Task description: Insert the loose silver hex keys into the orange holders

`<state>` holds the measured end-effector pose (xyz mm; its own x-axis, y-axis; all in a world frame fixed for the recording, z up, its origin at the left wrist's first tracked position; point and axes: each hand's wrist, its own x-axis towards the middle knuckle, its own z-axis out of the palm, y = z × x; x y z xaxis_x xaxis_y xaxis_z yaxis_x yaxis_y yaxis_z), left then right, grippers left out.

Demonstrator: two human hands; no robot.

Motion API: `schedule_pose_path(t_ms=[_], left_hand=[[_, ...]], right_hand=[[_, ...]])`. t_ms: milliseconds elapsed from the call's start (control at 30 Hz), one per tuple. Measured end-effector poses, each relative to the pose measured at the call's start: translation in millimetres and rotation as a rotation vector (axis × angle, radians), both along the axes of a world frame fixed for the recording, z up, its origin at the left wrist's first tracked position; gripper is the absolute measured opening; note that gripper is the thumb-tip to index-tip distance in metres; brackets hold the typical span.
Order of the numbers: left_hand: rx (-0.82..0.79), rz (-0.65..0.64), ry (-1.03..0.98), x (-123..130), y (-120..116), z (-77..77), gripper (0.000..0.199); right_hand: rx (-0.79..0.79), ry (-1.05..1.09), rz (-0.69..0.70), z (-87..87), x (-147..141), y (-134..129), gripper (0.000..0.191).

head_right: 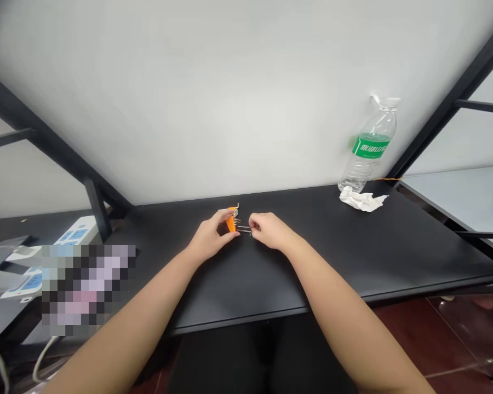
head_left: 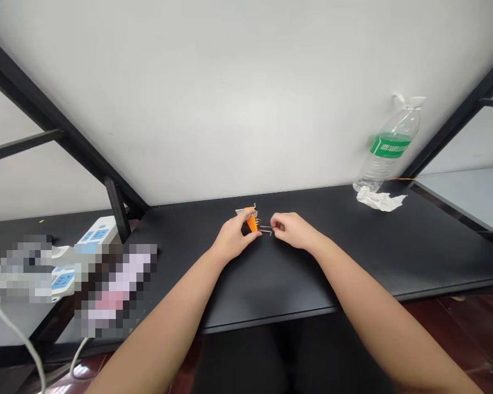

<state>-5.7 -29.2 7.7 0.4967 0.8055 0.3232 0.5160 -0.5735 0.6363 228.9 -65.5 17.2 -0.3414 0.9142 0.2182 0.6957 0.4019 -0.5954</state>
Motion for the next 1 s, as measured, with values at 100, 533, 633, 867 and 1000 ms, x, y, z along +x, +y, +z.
schedule_pose_path(t_ms=[100,533,633,867,1000], left_hand=[[-0.005,-0.006,-0.007,1.1,-1.1,0.7,0.056],[-0.015,0.003,0.018,1.9,-1.8,-0.9,0.058],[-0.027,0.001,0.021,1.5,-1.7,-1.7,0.059],[0.026,0.015,0.081,0.3,0.0,-5.4,0.057],[0.033,-0.009,0.098,2.7,-3.4,-3.1,0.058]], right_hand=[[0.070,0.033,0.037,-0.7,-7.6,-1.1,0.014],[0.159,-0.048,0.067,-0.3,-2.8,-1.6,0.018],[0.157,-0.069,0.075,0.7,-3.5,-3.7,0.019],[0.206,-0.087,0.081,6.8,-6.9,-10.1,0.025],[0.213,-0.163,0.092,7.5,-12.6,-13.1,0.031]])
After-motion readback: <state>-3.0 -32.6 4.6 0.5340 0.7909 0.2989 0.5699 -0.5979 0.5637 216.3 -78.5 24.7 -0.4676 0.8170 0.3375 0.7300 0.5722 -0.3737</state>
